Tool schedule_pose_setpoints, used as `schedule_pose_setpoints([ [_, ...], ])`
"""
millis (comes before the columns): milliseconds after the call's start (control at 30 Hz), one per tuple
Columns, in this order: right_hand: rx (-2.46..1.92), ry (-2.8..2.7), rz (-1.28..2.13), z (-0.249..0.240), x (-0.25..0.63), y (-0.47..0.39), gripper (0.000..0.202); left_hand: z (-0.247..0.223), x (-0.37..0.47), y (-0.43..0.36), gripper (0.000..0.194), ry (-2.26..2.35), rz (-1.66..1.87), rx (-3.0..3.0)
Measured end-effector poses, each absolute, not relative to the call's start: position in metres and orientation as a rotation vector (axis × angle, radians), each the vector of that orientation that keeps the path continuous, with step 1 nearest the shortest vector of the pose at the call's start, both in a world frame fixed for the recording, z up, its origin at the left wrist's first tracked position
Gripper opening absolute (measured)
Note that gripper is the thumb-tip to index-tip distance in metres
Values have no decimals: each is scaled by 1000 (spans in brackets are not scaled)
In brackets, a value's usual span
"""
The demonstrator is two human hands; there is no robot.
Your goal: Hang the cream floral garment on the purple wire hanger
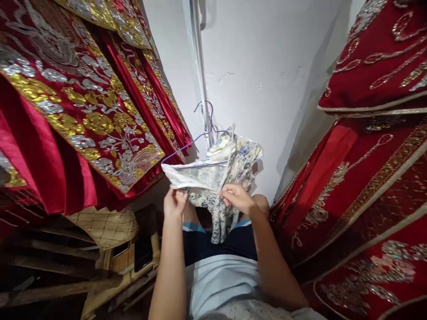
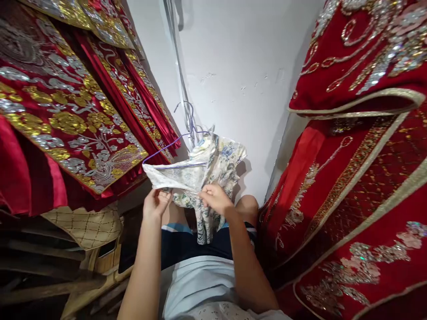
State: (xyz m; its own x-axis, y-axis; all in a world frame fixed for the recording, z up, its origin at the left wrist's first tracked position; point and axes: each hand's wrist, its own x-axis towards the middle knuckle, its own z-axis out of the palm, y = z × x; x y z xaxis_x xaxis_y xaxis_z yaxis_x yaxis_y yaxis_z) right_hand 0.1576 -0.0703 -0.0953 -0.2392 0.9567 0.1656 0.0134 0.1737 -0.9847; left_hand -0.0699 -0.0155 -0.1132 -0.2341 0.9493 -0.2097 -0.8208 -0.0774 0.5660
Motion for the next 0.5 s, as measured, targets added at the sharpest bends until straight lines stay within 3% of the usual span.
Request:
schedule_pose_setpoints([
  [200, -1220, -1702, 1309, -114, 194, -62, 29, -113, -60, -27, 6, 851, 1763, 520],
  [367, -1392, -1855, 1439, -130, 201, -60, 33, -110, -60, -35, 11, 802, 1725, 502],
  [500, -1209, -1758, 1381, -135, 178, -54, 40, -105, -37, -53, 24, 749, 1659, 741],
])
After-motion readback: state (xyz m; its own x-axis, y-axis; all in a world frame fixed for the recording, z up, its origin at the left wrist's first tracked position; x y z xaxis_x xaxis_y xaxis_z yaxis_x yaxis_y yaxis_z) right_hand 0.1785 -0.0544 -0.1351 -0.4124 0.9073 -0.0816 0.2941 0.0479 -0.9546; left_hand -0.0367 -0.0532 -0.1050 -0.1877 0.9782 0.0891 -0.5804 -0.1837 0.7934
